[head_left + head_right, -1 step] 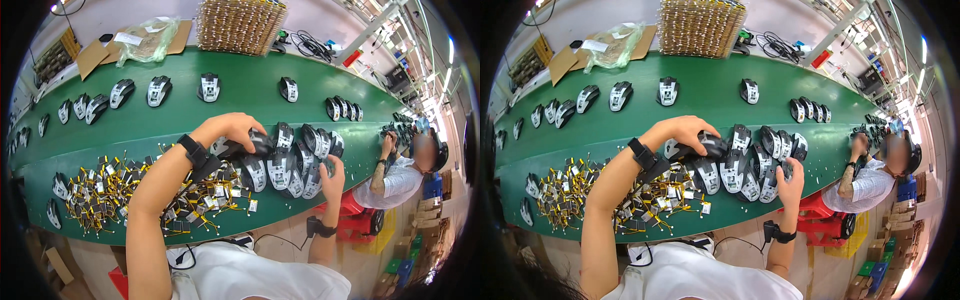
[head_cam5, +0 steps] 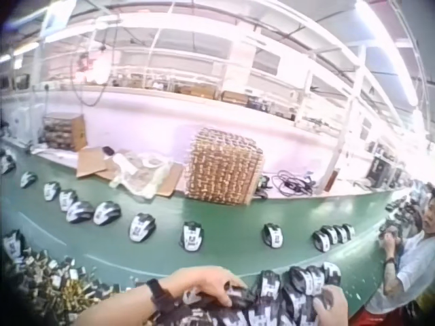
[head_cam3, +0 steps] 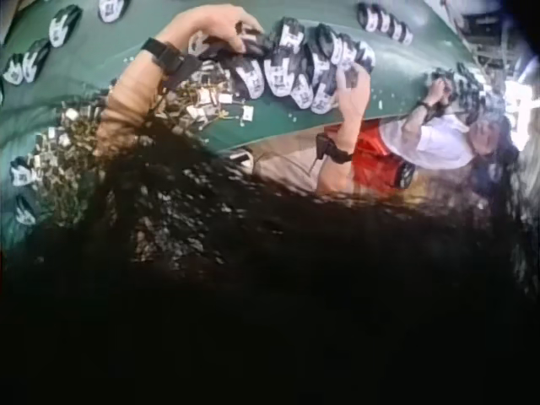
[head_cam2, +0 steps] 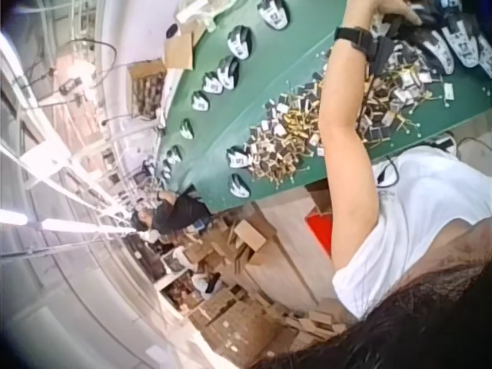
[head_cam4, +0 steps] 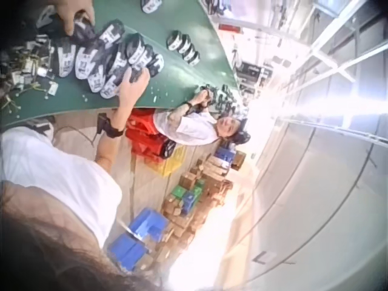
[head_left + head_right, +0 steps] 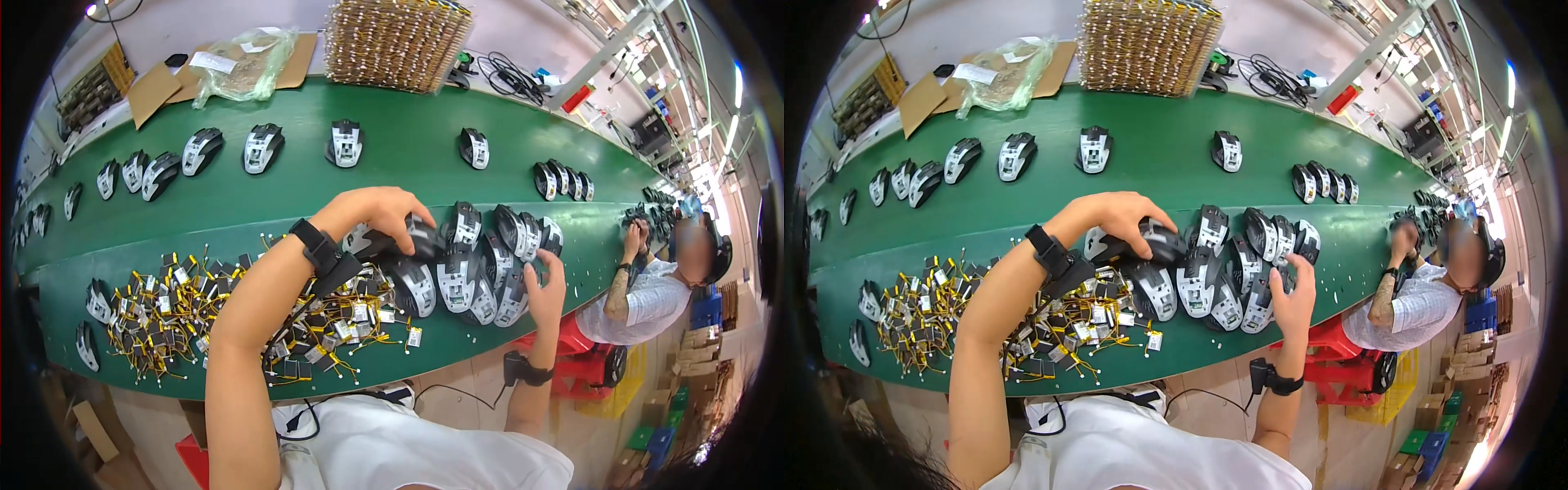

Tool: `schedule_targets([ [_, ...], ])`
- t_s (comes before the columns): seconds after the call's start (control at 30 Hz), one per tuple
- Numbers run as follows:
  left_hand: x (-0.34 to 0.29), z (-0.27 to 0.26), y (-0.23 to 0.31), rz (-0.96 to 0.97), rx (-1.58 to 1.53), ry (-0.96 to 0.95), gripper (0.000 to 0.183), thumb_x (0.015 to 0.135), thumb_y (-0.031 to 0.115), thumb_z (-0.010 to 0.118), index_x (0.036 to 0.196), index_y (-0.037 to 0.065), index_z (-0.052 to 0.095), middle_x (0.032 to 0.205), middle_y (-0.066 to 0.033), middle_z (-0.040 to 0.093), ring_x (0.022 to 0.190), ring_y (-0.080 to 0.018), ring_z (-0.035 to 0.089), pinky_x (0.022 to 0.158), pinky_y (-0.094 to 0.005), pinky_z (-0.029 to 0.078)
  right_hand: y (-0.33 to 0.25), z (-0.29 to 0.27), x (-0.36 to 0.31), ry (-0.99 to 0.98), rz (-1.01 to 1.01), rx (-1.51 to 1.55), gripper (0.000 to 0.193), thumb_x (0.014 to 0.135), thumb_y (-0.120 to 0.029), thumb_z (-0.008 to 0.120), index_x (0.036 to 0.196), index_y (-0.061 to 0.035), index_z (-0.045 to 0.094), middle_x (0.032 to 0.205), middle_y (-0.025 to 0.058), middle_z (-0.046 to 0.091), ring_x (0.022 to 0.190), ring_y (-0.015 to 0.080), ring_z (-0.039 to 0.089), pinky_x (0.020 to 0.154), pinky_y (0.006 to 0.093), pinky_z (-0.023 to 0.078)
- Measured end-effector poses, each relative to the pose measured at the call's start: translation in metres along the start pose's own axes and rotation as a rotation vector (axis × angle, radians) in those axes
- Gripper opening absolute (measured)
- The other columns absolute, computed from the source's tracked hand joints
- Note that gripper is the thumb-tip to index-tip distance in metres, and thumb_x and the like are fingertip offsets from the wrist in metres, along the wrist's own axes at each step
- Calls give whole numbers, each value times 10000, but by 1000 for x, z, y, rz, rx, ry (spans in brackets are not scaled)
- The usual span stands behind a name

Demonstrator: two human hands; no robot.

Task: The person assembles computer mice by inserting small batteries into the internal compartments of the mouse shells. They pick up a mouse, insert a battery, and place the completed unit on the table, repeating this process for multiple units.

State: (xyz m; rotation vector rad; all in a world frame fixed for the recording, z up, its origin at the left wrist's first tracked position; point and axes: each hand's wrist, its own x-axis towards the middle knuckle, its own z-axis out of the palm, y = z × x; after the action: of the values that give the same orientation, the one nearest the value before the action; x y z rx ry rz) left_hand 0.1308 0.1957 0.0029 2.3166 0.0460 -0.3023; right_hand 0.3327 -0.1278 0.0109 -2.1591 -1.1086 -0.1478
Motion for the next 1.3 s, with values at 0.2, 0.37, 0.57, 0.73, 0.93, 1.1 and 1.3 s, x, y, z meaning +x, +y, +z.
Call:
schedule_targets([
  [0.2,-16,4,2,12,-324,153,726,807,481,746,1399,124,523,1321,-183,589,1172,-340,594,994,-414,470,-35,34,117,-347,-155,78,460,861,-272,699,1210,9,593,1157,196,644,1086,334,621,950,397,477],
  [0.37,-35,2,-13,-136,-282,232,746,865,555,667,1406,73,489,1329,-195,583,1208,-341,575,1021,-424,459,-18,126,242,-357,-144,-256,885,780,-572,714,1386,23,464,1229,302,614,1156,414,602,999,447,467],
  [0.57,-80,23,-7,115,-244,140,808,843,508,709,1476,94,424,1435,-210,491,1327,-326,471,1106,-396,370,-1,212,268,-464,73,-494,798,798,-463,729,1487,-200,424,1436,254,484,1230,453,541,1023,489,455],
  [0.73,-84,15,-1,31,-246,299,769,879,513,679,1475,99,427,1412,-214,513,1299,-329,503,1073,-402,405,8,170,269,-480,7,-302,615,796,-302,723,1386,-234,561,1286,229,615,1090,365,640,946,427,511],
  [0.93,-61,-29,-52,-144,79,760,677,843,439,716,1393,117,488,1272,-159,585,1133,-369,585,955,-456,491,-36,33,154,-490,-278,36,519,865,-161,683,1352,-26,567,1248,130,662,1091,207,642,945,334,502],
  [1.1,-11,-52,-54,-733,238,760,815,768,499,765,1450,226,411,1460,-205,384,1229,-481,481,971,-565,466,-76,7,31,-503,-261,-243,516,836,-362,730,1272,-113,613,1256,203,584,1095,392,613,940,445,497],
  [1.3,9,-48,-102,-746,300,765,707,749,324,790,1369,198,476,1400,-181,392,1213,-463,489,941,-578,496,-94,-2,52,-371,-270,-190,458,860,-301,711,1211,-21,620,1242,202,599,1135,381,590,973,426,469],
])
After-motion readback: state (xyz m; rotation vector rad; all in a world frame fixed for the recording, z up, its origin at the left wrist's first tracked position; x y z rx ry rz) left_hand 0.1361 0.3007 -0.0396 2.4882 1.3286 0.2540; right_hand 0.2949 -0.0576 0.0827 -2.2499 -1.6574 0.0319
